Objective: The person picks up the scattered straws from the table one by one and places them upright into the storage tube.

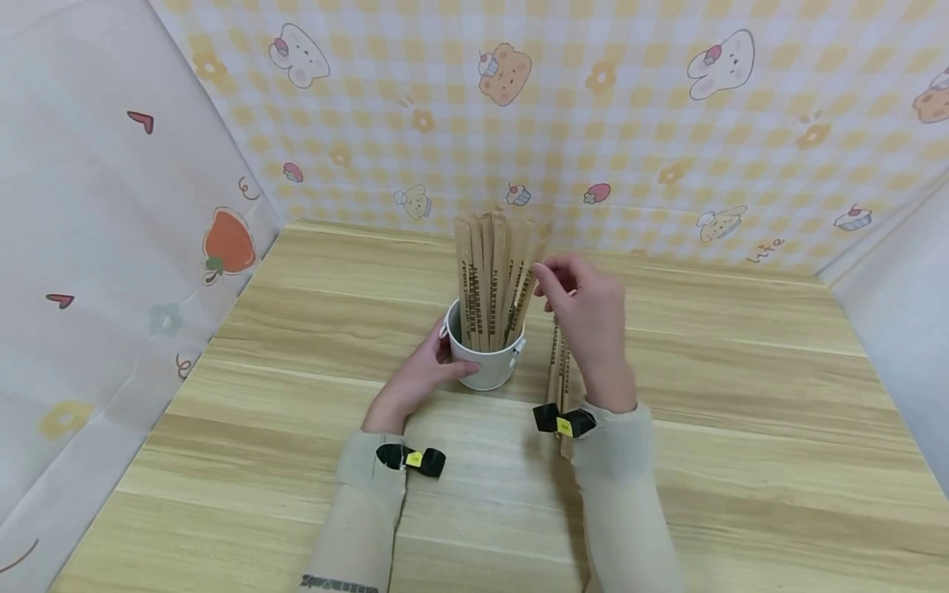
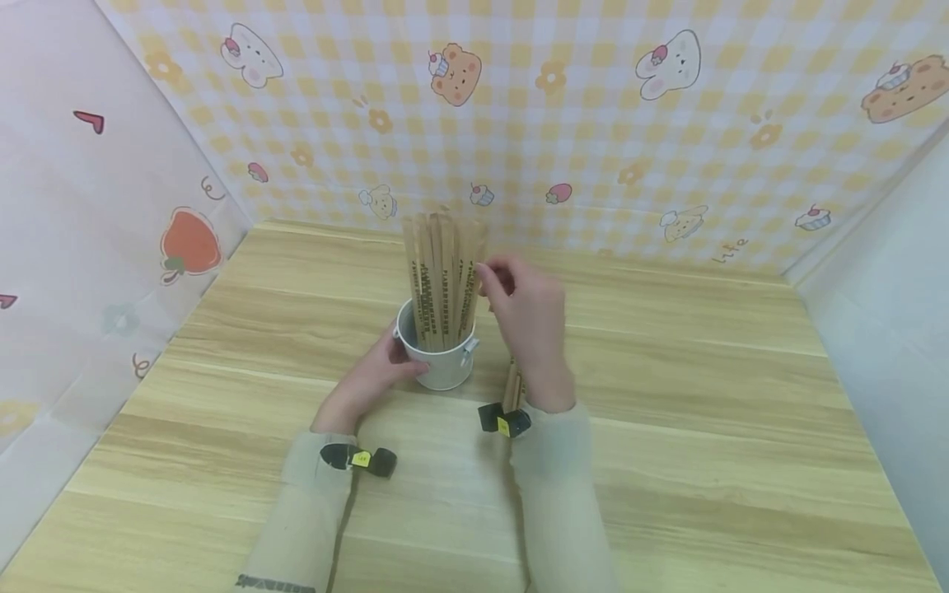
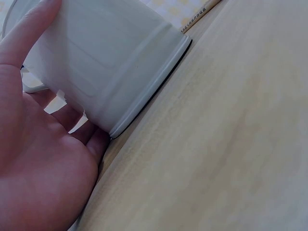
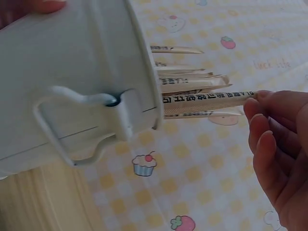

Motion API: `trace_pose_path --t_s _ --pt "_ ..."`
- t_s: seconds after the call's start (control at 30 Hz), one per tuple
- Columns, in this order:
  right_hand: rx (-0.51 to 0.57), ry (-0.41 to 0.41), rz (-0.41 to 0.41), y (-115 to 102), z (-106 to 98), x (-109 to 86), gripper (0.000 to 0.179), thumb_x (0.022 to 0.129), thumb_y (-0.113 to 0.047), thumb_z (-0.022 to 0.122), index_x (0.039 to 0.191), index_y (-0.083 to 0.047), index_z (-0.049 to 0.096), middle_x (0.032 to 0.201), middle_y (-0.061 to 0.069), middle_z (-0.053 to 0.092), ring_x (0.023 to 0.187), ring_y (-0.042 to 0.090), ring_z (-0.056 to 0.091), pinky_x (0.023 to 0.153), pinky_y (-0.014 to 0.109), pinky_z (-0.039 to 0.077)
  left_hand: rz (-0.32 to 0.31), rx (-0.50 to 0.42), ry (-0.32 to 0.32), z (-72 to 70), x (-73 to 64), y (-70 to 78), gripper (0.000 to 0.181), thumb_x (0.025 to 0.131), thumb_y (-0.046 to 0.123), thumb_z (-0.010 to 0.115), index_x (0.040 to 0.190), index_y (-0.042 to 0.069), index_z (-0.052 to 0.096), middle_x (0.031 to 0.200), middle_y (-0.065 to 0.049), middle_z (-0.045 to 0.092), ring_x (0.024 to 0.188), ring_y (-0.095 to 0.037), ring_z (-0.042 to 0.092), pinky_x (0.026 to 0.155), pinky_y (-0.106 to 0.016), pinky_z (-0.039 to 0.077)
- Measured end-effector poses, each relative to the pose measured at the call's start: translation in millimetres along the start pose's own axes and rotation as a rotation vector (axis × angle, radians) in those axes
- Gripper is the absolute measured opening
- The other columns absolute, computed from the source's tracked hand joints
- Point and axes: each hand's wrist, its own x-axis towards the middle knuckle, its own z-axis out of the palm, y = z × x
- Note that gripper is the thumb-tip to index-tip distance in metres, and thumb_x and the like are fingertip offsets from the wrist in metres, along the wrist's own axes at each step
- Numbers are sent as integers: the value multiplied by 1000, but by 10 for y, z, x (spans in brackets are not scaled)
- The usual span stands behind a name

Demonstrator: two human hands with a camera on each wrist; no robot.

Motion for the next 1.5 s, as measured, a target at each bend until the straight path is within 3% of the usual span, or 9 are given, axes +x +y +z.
trace_pose_path --t_s 0.2,0.37,0.6,0.67,0.77,0.97,1.07,1.3,1.5 --pt "-54 -79 68 52 53 14 23 85 -30 59 86 -8 65 64 -2 62 46 7 50 39 20 42 13 16 9 -46 87 -154 91 72 20 74 139 39 16 141 3 30 127 -15 29 104 -35 23" --pt "-45 -127 109 105 90 2 23 85 -32 59 87 -10 64 64 -3 61 47 11 52 40 22 44 23 18 10 -53 90 -181 92 71 22 75 139 40 16 140 4 30 126 -15 30 104 -35 25" --pt "-42 -155 112 143 123 -30 24 85 -31 58 87 -8 65 64 2 62 46 8 50 40 22 44 1 -5 0 12 -18 69 93 73 12 72 143 29 13 142 -1 28 127 -17 28 104 -35 23" --pt "-47 -160 114 148 124 -24 25 86 -31 58 88 -8 65 64 2 62 46 8 51 40 22 44 10 -7 1 8 -6 64 94 73 11 72 142 31 12 142 -1 28 128 -17 28 105 -35 22" --pt "-42 -173 122 154 126 -16 24 86 -31 58 88 -8 65 65 2 62 46 10 52 40 22 44 26 -4 -1 -9 16 19 94 73 12 72 142 32 12 143 -2 26 128 -20 27 105 -38 22" --pt "-43 -216 157 178 134 -40 22 86 -29 59 89 -8 64 64 -2 61 47 13 53 41 23 46 -5 32 16 -39 54 -179 93 71 21 74 139 40 14 141 4 29 127 -14 29 104 -35 24" --pt "-31 -218 191 188 131 -50 24 87 -31 57 90 -9 65 64 -2 60 48 16 54 41 24 46 -1 25 14 -32 51 -195 93 71 22 75 139 40 14 141 3 30 126 -15 30 104 -35 25" --pt "25 -196 289 248 80 -38 30 88 -35 53 94 -8 65 65 0 61 49 22 55 41 26 47 13 -31 -2 -2 7 -29 93 72 14 74 142 29 14 142 -3 27 128 -19 28 105 -37 22" --pt "50 -167 359 335 -7 -49 30 88 -35 54 96 -8 65 68 3 62 51 26 55 44 29 48 4 -29 -4 18 -30 38 94 72 13 73 142 30 13 143 -1 26 129 -18 26 105 -35 22"
